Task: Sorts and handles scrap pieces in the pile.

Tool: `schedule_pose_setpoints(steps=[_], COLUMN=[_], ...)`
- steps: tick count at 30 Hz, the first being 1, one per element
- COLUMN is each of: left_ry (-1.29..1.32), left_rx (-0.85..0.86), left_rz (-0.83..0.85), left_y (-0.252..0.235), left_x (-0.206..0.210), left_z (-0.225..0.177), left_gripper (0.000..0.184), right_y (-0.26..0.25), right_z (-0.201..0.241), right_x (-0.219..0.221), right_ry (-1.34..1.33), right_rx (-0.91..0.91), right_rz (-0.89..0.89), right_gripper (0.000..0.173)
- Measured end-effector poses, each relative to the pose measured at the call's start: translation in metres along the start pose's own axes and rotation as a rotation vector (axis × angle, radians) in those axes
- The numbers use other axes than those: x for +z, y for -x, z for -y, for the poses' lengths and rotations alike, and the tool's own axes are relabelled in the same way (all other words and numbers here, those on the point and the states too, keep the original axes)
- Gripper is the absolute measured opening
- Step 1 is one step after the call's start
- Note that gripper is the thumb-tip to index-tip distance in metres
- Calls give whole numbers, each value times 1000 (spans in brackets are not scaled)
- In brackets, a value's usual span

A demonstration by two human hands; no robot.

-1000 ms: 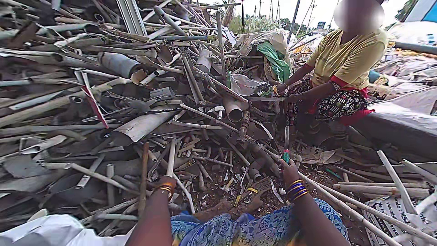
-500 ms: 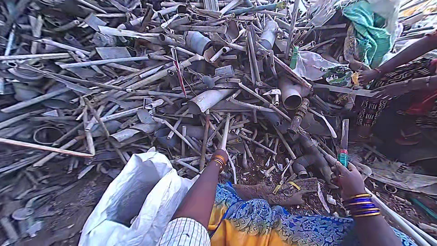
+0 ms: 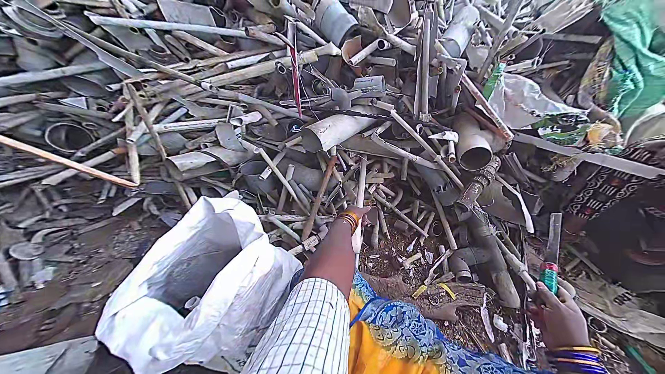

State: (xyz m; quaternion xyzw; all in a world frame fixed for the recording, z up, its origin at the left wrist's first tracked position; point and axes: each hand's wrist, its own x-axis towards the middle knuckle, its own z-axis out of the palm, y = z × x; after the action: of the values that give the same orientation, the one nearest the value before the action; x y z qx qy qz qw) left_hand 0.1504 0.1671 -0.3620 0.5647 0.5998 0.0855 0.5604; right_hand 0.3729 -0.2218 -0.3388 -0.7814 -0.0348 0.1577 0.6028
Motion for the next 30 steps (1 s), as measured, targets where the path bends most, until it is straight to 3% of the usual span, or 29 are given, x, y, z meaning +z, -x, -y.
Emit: schedule_pose_setpoints(steps=[7,16,23,27,30], left_ry=[-329,-513,-509,-422,-452], left_rx=[0,41,-43,-53,-51], left_rz=[-33,-98,-101,-73,-55], left_y=[34,81,121,112,92], left_x=[-2,-1,-23,-40,-39], left_z=[-23,-5,25,40,48], left_gripper=[36,37,30,31,36], right_y=[5,16,16,26,34], right_z=[8,44,56,59,57], right_x=[-23,-43,-16,10,22], right_ry=[-96,-213,-310,-289,-280], right_rx=[4,30,92,126,155], right_rz=[-24,-50,-10,52,101], right_gripper=[31,31,26,24,32])
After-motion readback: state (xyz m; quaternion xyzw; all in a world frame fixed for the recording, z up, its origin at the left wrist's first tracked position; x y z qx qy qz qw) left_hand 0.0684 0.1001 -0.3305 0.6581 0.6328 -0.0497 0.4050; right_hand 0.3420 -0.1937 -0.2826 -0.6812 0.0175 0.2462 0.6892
